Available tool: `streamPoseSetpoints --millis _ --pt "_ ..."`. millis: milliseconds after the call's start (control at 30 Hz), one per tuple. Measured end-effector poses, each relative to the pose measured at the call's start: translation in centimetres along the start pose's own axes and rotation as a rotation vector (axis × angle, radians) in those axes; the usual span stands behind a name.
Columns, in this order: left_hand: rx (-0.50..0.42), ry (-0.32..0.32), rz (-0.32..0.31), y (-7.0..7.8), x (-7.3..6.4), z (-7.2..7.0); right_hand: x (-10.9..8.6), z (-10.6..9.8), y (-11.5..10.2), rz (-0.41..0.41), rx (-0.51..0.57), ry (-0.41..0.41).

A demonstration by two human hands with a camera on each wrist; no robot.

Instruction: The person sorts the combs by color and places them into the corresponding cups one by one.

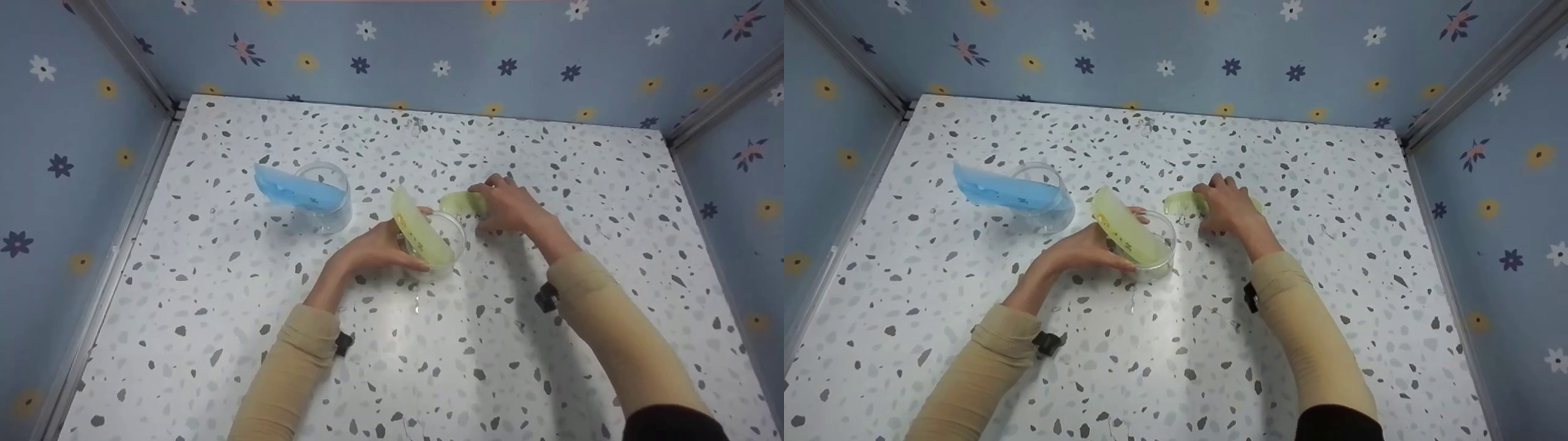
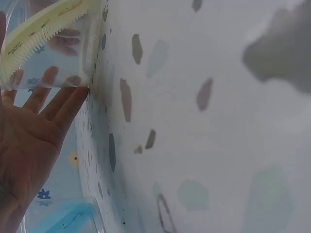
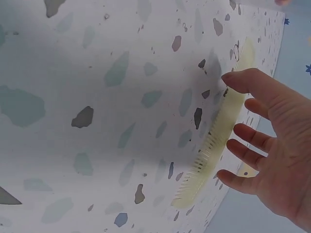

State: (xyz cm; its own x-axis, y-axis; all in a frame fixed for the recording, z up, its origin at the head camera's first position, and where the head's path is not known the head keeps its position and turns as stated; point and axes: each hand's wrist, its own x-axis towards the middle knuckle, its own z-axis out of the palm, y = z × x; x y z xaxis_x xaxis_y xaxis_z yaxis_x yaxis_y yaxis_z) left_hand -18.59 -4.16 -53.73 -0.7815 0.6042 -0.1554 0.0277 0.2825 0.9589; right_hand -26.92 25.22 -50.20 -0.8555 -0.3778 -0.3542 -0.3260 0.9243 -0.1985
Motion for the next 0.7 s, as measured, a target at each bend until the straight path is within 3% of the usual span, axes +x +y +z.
streamPoseSetpoints --millis 400,700 --pt "0.014 -0.008 0.014 -0.1 0.0 0.2 0.9 -0.4 -0.4 0.046 -0.004 -0.049" --pt "-0.011 0.008 0.009 -0.1 -0.1 0.2 1.4 -0.1 -0.5 0.002 -0.021 -0.024"
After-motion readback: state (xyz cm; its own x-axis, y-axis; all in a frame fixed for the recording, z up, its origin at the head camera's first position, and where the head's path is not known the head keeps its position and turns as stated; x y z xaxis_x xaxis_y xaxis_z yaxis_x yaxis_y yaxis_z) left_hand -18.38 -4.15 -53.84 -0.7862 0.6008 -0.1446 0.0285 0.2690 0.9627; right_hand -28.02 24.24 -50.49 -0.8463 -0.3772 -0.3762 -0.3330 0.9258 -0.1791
